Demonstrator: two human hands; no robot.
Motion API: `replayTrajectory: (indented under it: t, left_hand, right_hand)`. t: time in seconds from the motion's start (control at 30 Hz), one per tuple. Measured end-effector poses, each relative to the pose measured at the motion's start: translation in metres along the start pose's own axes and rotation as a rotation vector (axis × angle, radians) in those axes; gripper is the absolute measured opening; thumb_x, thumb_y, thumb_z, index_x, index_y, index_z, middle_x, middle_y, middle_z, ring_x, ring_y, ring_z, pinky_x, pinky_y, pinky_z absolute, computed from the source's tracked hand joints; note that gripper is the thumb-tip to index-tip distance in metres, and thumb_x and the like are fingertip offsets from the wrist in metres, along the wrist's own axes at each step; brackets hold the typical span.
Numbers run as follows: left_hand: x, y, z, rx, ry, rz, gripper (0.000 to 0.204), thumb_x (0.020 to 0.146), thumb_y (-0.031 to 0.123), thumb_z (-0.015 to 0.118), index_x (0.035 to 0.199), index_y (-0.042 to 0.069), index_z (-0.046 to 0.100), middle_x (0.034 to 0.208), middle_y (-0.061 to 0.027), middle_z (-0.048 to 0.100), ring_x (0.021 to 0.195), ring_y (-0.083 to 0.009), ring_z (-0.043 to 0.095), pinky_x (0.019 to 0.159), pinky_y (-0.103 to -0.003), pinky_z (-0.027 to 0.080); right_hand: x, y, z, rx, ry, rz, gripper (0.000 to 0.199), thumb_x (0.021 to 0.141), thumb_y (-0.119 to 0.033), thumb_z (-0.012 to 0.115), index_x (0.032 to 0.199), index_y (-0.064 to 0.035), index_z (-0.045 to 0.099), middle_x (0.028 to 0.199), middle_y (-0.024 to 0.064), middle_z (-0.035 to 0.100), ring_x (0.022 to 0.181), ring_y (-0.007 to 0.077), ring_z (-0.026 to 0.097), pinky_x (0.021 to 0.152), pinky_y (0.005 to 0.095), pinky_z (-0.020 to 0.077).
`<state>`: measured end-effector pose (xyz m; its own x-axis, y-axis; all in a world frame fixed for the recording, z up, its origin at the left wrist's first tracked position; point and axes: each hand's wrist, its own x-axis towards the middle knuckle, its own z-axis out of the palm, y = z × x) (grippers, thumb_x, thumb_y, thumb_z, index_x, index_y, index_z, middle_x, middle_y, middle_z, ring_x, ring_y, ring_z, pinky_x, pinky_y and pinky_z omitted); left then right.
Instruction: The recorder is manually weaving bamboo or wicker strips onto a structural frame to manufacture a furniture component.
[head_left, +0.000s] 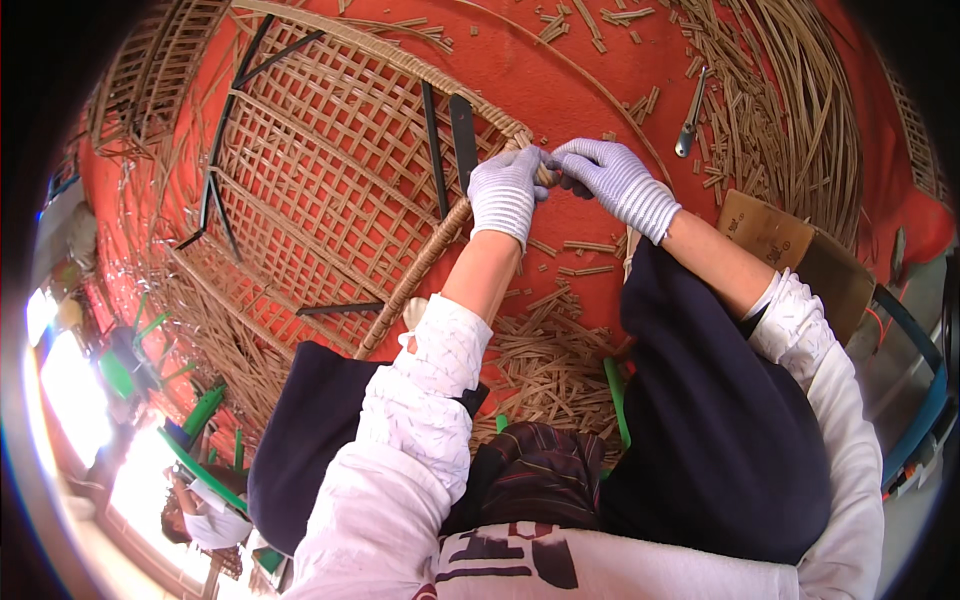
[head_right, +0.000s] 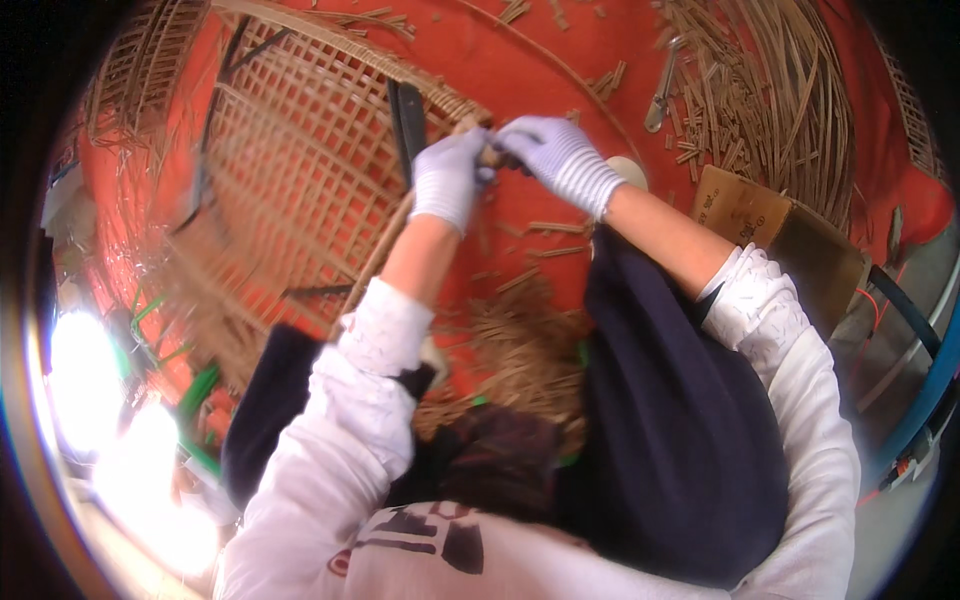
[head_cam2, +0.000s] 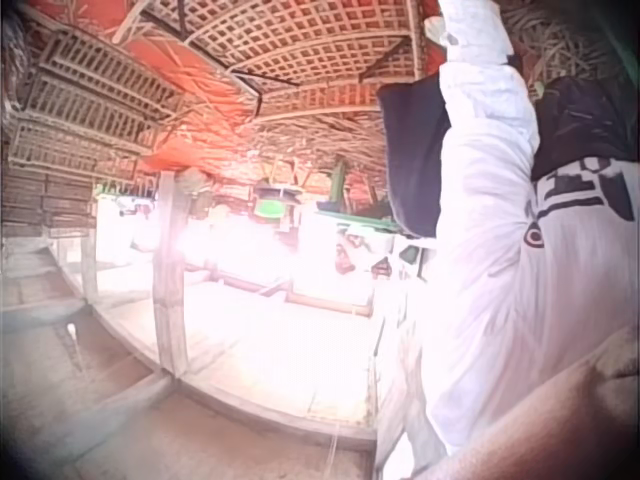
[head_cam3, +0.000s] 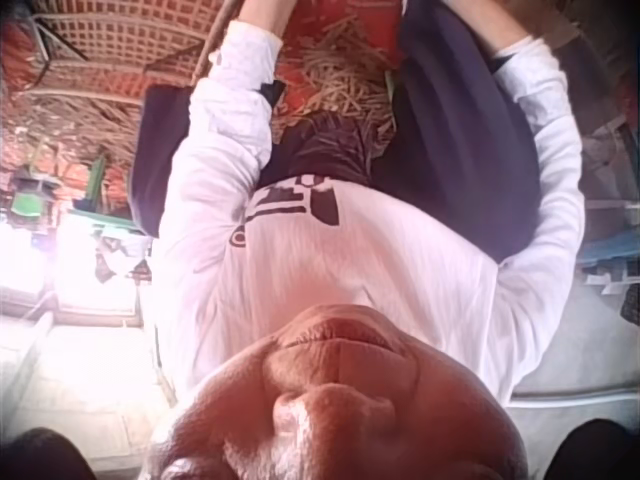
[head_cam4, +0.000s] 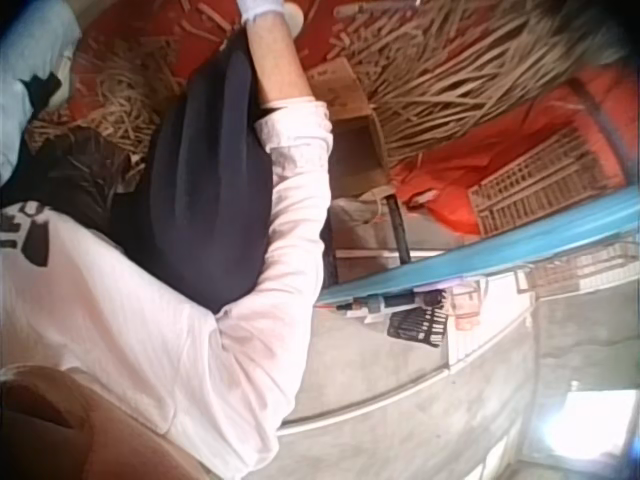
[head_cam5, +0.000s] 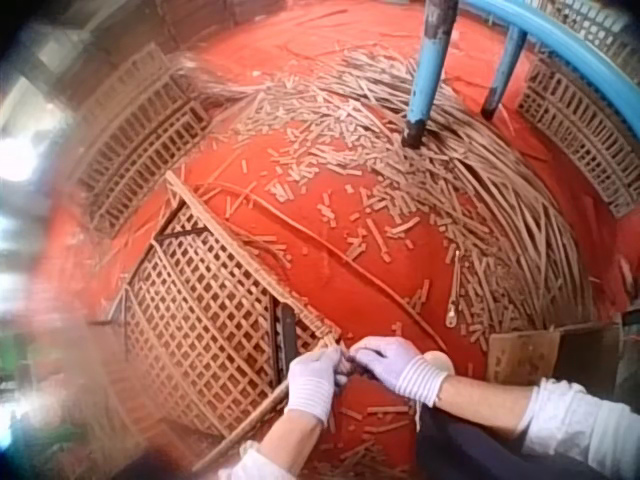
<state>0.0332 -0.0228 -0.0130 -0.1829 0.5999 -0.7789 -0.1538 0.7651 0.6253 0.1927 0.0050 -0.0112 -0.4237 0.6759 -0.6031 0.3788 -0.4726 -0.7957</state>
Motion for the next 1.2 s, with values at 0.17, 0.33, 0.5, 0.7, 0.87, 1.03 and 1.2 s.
replayTrajectory:
  t: [0.17, 0.33, 0.5, 0.7, 0.87, 1.03, 1.2]
  left_hand:
    - [0.005, 0.007, 0.003, -0.034, 0.008, -0.121, 0.023, 0.089, 0.019, 0.057, 0.082, 0.003, 0.072, 0.065, -0.0059, 0.064, 0.045, -0.0109, 0.055, 0.042, -0.024, 0.044]
    - [0.006, 0.008, 0.007, -0.15, -0.005, -0.201, 0.026, 0.091, 0.019, 0.054, 0.08, 0.004, 0.072, 0.067, -0.0056, 0.064, 0.043, -0.0103, 0.053, 0.039, -0.024, 0.042]
    - [0.005, 0.005, 0.009, -0.137, -0.015, -0.182, 0.025, 0.092, 0.019, 0.055, 0.081, 0.004, 0.07, 0.065, -0.0045, 0.064, 0.044, -0.0095, 0.051, 0.042, -0.025, 0.043]
    - [-0.019, -0.012, -0.004, 0.068, -0.01, 0.216, 0.021, 0.092, 0.017, 0.057, 0.084, 0.0, 0.068, 0.068, -0.005, 0.064, 0.053, -0.0078, 0.052, 0.051, -0.022, 0.043]
    - [-0.027, -0.017, -0.029, -0.041, -0.021, 0.097, 0.022, 0.096, 0.019, 0.054, 0.091, 0.001, 0.066, 0.076, -0.0057, 0.068, 0.056, -0.0075, 0.054, 0.054, -0.021, 0.043]
    - [-0.039, -0.031, -0.047, 0.005, -0.125, 0.185, 0.025, 0.091, 0.027, 0.06, 0.089, 0.004, 0.07, 0.08, -0.0016, 0.067, 0.069, -0.0089, 0.053, 0.063, -0.025, 0.041]
    - [-0.02, -0.05, -0.052, 0.036, -0.109, 0.132, 0.024, 0.094, 0.028, 0.057, 0.101, 0.008, 0.068, 0.089, 0.0005, 0.067, 0.069, -0.0063, 0.054, 0.055, -0.021, 0.039]
  right_hand:
    - [-0.001, 0.0, 0.0, 0.029, 0.025, -0.026, 0.029, 0.1, -0.029, 0.051, 0.106, -0.0052, 0.066, 0.081, 0.0021, 0.065, 0.072, 0.0095, 0.059, 0.067, 0.0254, 0.0503]
    - [0.0, 0.001, -0.001, 0.054, 0.033, -0.027, 0.029, 0.099, -0.029, 0.052, 0.107, -0.0053, 0.066, 0.081, 0.0019, 0.065, 0.072, 0.0092, 0.059, 0.066, 0.0254, 0.0498]
    - [0.0, 0.005, -0.002, 0.053, 0.065, -0.073, 0.029, 0.099, -0.029, 0.053, 0.106, -0.005, 0.067, 0.081, 0.0025, 0.066, 0.072, 0.0097, 0.06, 0.066, 0.0255, 0.0502]
    - [-0.001, 0.01, -0.004, -0.04, 0.118, -0.088, 0.026, 0.099, -0.025, 0.054, 0.103, -0.0035, 0.068, 0.081, 0.0033, 0.067, 0.073, 0.0097, 0.061, 0.068, 0.0264, 0.0512]
    - [-0.028, -0.006, -0.037, -0.123, 0.242, -0.147, 0.024, 0.099, -0.021, 0.053, 0.103, -0.0034, 0.069, 0.082, 0.0033, 0.068, 0.075, 0.0101, 0.063, 0.071, 0.0263, 0.0522]
    - [-0.141, -0.039, -0.084, -0.604, 0.488, -0.475, 0.02, 0.093, -0.015, 0.052, 0.096, -0.0019, 0.067, 0.091, 0.0138, 0.067, 0.084, 0.0276, 0.066, 0.079, 0.0358, 0.0531]
    - [-0.296, -0.064, -0.11, -0.877, 0.775, -0.452, 0.011, 0.087, -0.017, 0.064, 0.093, -0.008, 0.067, 0.086, 0.0094, 0.066, 0.084, 0.0292, 0.063, 0.075, 0.0392, 0.0513]
